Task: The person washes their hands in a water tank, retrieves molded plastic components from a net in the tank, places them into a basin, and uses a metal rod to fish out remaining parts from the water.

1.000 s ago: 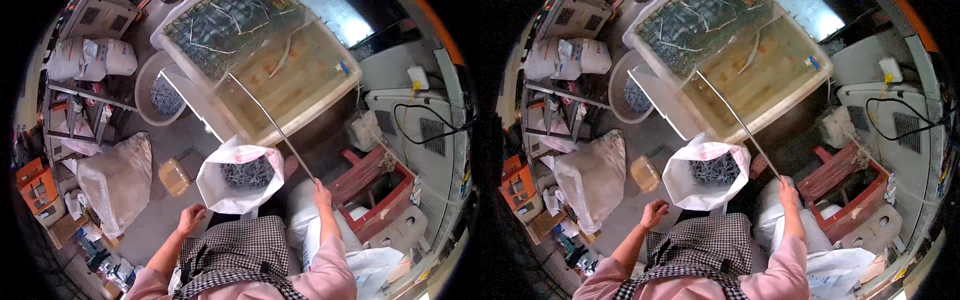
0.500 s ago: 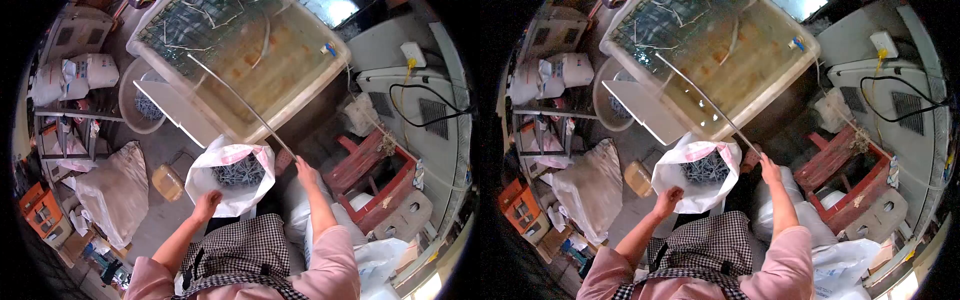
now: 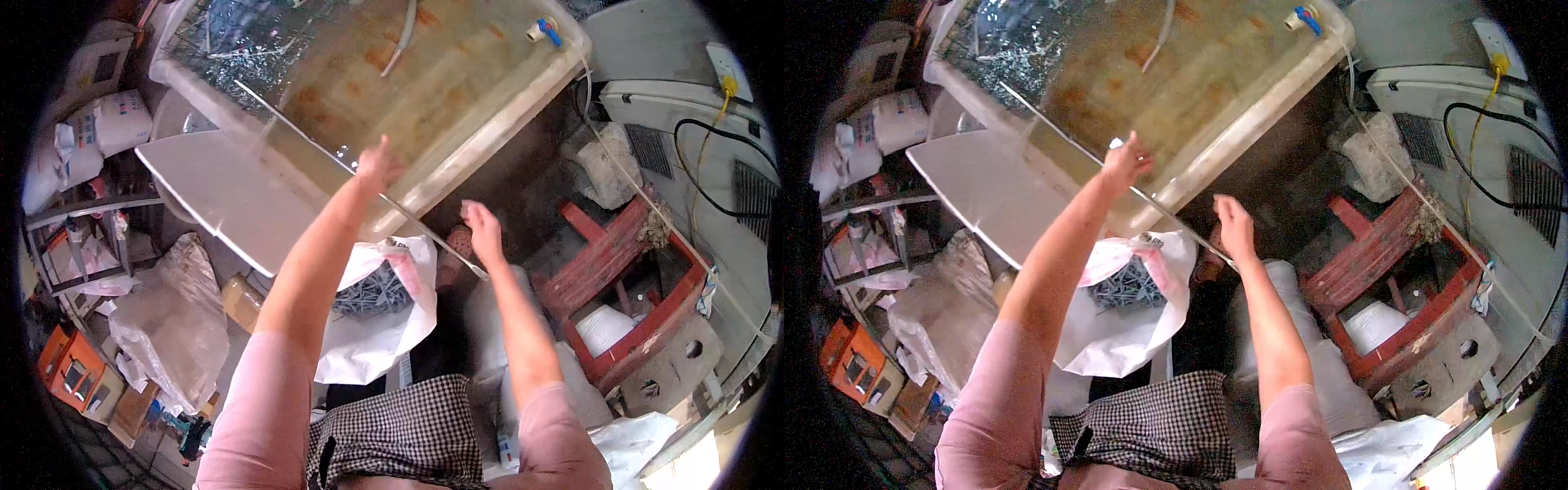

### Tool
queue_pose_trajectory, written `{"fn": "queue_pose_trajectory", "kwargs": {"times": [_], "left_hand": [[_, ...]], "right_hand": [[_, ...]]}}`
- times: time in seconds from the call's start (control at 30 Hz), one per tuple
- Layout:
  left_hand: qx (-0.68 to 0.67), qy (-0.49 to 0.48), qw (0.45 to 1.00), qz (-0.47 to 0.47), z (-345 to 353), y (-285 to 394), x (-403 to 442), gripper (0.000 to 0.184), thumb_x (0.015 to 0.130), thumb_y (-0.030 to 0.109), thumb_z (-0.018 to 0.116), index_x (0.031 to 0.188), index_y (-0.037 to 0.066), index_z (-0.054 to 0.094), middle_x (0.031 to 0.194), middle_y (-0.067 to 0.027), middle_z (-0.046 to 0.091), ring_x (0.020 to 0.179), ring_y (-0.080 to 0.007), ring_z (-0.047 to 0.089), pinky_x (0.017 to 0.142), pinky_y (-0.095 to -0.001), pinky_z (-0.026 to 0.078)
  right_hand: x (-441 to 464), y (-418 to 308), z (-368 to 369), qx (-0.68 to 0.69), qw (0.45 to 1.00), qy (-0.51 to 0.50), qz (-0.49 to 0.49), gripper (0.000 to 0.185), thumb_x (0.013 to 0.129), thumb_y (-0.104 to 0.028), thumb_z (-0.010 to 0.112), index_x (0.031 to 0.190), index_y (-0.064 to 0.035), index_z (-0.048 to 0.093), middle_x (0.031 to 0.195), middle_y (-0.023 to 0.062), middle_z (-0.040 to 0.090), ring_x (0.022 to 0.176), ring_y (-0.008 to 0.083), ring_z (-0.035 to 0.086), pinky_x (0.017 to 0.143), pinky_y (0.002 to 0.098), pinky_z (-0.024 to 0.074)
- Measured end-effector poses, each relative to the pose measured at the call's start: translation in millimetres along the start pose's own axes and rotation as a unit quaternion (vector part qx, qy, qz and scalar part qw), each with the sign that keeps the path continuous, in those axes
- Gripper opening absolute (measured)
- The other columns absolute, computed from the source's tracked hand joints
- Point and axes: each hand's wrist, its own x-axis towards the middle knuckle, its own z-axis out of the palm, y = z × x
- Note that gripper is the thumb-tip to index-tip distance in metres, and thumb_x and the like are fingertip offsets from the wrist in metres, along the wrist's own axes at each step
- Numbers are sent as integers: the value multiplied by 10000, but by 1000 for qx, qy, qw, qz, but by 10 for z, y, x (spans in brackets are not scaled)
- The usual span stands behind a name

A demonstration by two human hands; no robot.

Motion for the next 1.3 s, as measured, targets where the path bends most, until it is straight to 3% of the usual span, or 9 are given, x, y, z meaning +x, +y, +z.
{"fn": "queue_pose_trajectory", "kwargs": {"times": [0.23, 0.33, 0.53, 0.6, 0.8, 0.9, 1.1, 1.17, 1.3], "left_hand": [[234, 280, 917, 163, -94, -109, 1081, 466, 856, 380, 473, 995, -63, 504, 858, -161, 582, 885, -261, 576, 771, -309, 455], [-319, -70, 944, 42, 221, 60, 499, 387, 904, 306, 404, 1008, -53, 504, 884, -150, 578, 899, -266, 571, 779, -302, 465], [99, -152, 944, 276, 633, 354, -352, 382, 927, 243, 318, 1226, 18, 392, 1277, -197, 357, 1233, -290, 279, 1020, -435, 187], [466, -9, 792, 395, 592, 458, -120, 399, 928, 257, 268, 1303, 145, 344, 1390, -180, 180, 1306, -295, 111, 1046, -476, 36], [446, 18, 736, 510, 599, 279, 303, 425, 910, 283, 296, 1276, 72, 339, 1365, -167, 243, 1296, -306, 145, 1022, -539, 53], [528, 48, 780, 332, 380, 745, 150, 416, 900, 311, 286, 1274, 144, 361, 1380, -88, 241, 1308, -250, 125, 1004, -595, 44], [379, 368, 823, 208, -59, 134, 845, 329, 912, 280, 315, 1154, 123, 474, 1168, -105, 491, 1124, -239, 417, 912, -485, 318], [-317, 14, 948, 14, -174, -158, 1016, 422, 910, 365, 348, 1067, 6, 508, 1089, -139, 524, 1087, -269, 442, 914, -425, 346], [-158, -133, 962, 176, 369, 252, -87, 473, 908, 373, 360, 1107, -36, 490, 1130, -162, 520, 1126, -276, 418, 999, -354, 239]], "right_hand": [[942, -586, 38, 679, 720, -132, 52, 706, 879, -543, 164, 1242, 29, 359, 1328, 180, 309, 1238, 251, 289, 1025, 365, 225], [1335, -544, 293, 625, 774, -86, 62, 705, 880, -538, 135, 1256, 21, 344, 1346, 173, 284, 1262, 250, 248, 1039, 360, 192], [1536, -824, 799, 550, 820, -124, -98, 749, 843, -601, 213, 1343, -45, 169, 1396, 135, 185, 1249, 281, 274, 1027, 408, 232], [1293, -1342, 796, 644, 758, -100, 3, 810, 813, -640, 230, 1351, -41, 135, 1405, 118, 165, 1279, 264, 205, 1037, 397, 207], [1312, -1369, 656, 542, 839, -44, -5, 902, 749, -711, 280, 1343, -44, 153, 1358, 173, 251, 1242, 283, 279, 1036, 403, 204], [1195, -1318, 641, 774, 531, -337, 70, 922, 754, -718, 231, 1338, -8, 152, 1355, 190, 253, 1257, 271, 246, 1030, 439, 183], [1417, -1044, 388, 682, 698, -216, 30, 887, 774, -697, 116, 1335, -15, 193, 1401, 122, 186, 1301, 237, 144, 1048, 428, 92], [1519, -983, 419, 664, 722, -187, 49, 885, 775, -697, 123, 1334, -14, 198, 1402, 120, 185, 1305, 224, 132, 1051, 415, 73], [1643, -969, 616, 587, 798, -122, 56, 879, 773, -704, 156, 1338, -30, 190, 1408, 110, 175, 1310, 210, 130, 1045, 404, 132]]}}
